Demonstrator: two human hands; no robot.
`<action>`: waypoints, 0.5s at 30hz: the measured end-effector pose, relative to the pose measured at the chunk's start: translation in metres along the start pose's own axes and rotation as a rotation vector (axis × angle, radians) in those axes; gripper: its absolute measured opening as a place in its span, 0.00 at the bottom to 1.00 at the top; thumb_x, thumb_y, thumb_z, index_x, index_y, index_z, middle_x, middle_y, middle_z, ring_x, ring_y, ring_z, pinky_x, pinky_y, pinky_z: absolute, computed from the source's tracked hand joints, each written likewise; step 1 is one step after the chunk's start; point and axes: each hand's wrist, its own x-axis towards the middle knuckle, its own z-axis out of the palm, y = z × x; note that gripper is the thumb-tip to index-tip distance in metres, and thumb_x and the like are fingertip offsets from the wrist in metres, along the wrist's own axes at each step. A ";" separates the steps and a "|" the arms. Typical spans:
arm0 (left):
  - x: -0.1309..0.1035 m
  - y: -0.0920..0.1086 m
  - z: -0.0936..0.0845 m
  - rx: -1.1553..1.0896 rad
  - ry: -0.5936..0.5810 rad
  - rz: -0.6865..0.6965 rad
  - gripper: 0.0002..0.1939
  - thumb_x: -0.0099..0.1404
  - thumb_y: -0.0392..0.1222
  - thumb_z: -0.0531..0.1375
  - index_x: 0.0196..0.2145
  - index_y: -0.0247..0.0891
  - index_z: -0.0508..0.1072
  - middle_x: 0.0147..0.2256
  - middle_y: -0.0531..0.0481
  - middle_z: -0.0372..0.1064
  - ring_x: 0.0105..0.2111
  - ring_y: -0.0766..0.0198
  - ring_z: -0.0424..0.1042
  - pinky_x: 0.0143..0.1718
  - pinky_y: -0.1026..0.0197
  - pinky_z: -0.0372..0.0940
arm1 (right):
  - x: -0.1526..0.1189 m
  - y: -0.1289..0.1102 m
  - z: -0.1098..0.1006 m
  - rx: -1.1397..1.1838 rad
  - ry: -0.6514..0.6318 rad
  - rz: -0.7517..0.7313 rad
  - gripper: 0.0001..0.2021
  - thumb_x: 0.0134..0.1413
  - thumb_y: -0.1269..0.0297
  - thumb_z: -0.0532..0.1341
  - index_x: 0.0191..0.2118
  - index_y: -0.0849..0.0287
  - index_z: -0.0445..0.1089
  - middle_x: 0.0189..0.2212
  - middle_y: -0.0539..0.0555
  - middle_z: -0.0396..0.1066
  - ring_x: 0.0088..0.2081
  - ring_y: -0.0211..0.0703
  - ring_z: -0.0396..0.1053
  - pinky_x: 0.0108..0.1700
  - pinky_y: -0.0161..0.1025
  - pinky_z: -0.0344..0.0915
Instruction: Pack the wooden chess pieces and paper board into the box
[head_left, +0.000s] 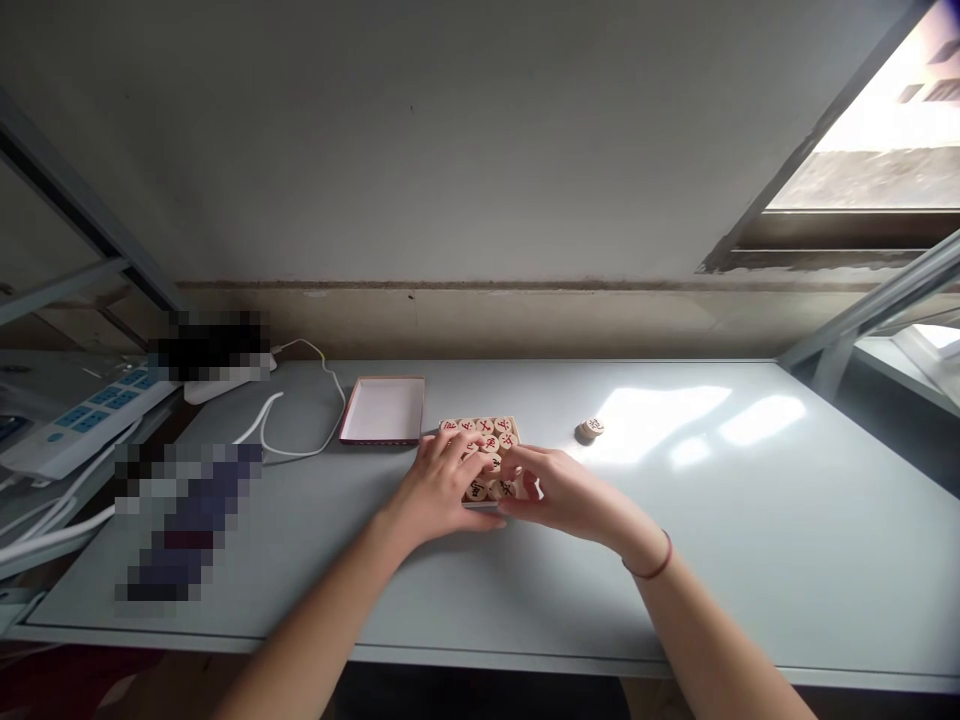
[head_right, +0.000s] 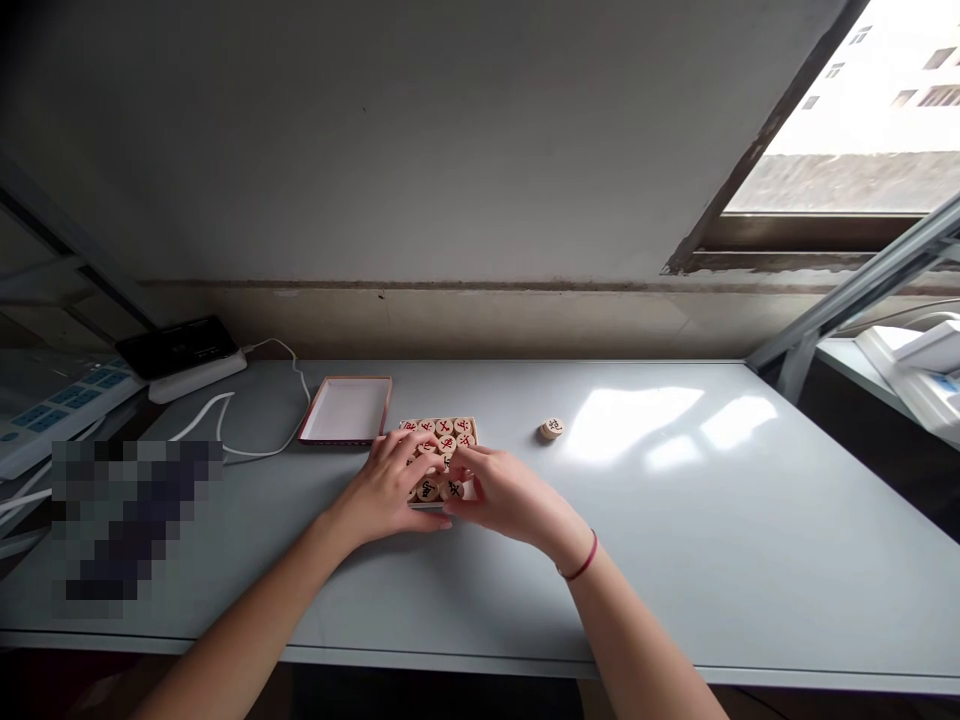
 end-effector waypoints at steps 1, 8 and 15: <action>0.000 -0.001 0.000 -0.005 0.002 0.001 0.30 0.48 0.62 0.66 0.43 0.41 0.71 0.52 0.42 0.62 0.53 0.46 0.58 0.50 0.47 0.58 | 0.001 0.000 0.004 -0.042 0.027 -0.005 0.04 0.50 0.67 0.61 0.31 0.56 0.64 0.28 0.48 0.66 0.24 0.33 0.61 0.26 0.33 0.58; -0.001 -0.002 0.003 -0.010 0.006 0.009 0.33 0.48 0.63 0.65 0.47 0.43 0.70 0.52 0.43 0.61 0.53 0.46 0.57 0.53 0.47 0.56 | 0.003 0.006 0.007 -0.060 -0.004 -0.077 0.03 0.53 0.64 0.62 0.31 0.56 0.68 0.29 0.50 0.68 0.25 0.35 0.63 0.27 0.33 0.59; 0.000 0.004 0.005 0.041 -0.013 0.071 0.27 0.57 0.61 0.61 0.53 0.52 0.69 0.56 0.45 0.57 0.53 0.48 0.56 0.53 0.46 0.55 | 0.002 0.035 -0.015 -0.195 0.377 0.148 0.15 0.60 0.53 0.54 0.45 0.56 0.68 0.44 0.57 0.67 0.22 0.33 0.62 0.31 0.39 0.64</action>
